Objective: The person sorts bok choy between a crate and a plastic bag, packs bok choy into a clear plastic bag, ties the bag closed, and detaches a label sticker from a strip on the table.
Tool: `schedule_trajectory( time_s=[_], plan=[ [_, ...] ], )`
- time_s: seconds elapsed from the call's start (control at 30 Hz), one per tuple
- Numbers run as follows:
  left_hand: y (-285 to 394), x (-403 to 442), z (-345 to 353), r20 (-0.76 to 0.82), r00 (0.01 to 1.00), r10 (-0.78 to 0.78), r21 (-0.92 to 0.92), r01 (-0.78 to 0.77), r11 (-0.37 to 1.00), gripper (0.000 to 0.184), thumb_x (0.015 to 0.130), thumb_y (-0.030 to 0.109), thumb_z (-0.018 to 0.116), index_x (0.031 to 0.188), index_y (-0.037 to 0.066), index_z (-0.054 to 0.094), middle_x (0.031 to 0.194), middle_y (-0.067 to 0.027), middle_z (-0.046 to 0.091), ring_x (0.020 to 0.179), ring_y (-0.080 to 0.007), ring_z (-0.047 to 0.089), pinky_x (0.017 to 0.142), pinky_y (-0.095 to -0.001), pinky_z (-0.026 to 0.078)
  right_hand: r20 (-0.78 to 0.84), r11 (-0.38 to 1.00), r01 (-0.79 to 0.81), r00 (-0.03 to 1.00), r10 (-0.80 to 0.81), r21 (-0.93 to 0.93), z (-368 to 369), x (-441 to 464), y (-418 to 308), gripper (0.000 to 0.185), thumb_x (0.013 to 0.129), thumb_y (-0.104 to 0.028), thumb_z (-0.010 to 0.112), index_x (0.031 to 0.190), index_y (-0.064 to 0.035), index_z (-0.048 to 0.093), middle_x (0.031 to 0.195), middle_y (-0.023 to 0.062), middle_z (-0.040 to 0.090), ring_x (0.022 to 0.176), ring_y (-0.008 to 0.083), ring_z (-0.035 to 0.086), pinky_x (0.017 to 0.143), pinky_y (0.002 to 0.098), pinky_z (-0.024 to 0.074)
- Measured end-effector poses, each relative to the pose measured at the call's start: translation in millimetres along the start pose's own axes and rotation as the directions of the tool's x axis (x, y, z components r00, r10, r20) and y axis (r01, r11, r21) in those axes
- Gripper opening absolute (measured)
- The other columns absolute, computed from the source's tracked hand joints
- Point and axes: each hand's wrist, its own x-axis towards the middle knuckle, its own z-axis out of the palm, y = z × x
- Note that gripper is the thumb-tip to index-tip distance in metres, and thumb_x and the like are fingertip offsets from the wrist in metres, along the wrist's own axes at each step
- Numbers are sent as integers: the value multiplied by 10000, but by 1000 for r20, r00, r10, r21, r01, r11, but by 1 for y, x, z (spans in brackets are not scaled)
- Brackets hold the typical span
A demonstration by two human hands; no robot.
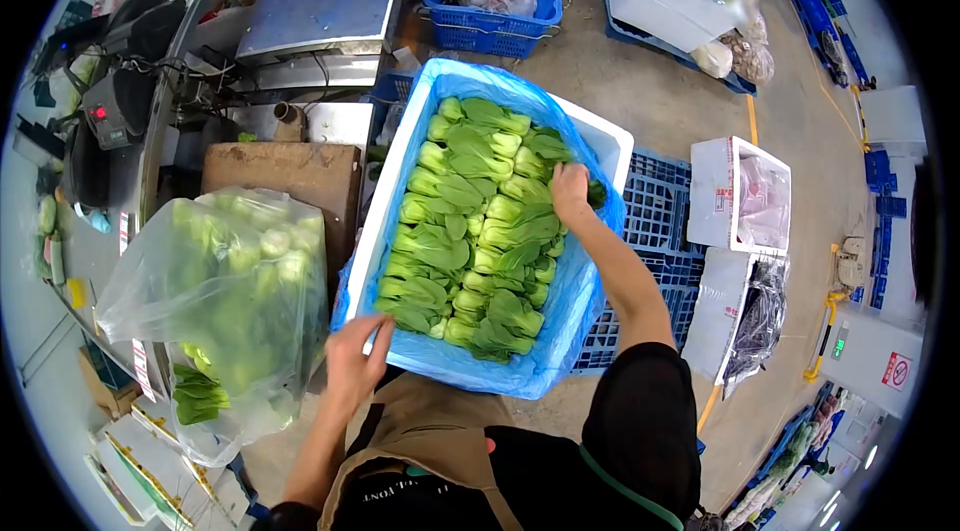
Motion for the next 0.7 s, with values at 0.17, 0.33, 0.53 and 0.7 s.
schedule_trajectory(
  time_s=[0.17,0.33,0.53,0.7],
  plan=[
    [-45,169,109,168,907,385,152,-410,899,353,805,72,661,1136,-13,577,1042,-215,628,992,-382,598,832,-424,492,105,951,67,989,-103,303,-3,-43,18,431,732,-143,666,1153,-78,604,947,69,626,885,233,603,691,409,395],
    [-66,301,210,424,778,463,507,-628,591,830,702,150,782,1414,113,357,1454,-210,332,1368,-403,292,1087,-567,299,-329,644,92,908,258,759,-27,-119,10,510,601,-59,754,1087,-37,599,957,127,611,936,305,576,733,436,404],
    [-51,351,232,556,804,212,591,-562,579,1183,559,339,887,1496,174,184,1519,-181,221,1412,-372,214,1091,-628,232,-390,584,347,919,-55,734,5,-98,-37,852,570,-51,816,1335,-96,445,1349,205,397,1304,389,342,1048,546,310],
    [-73,340,241,520,828,211,614,-534,582,1155,568,409,885,1481,129,234,1401,-160,390,1266,-329,406,959,-477,411,-154,567,145,987,-33,811,28,-104,-74,1031,546,-20,817,1437,-202,331,1496,237,191,1294,426,311,1009,553,310]
  ],
)
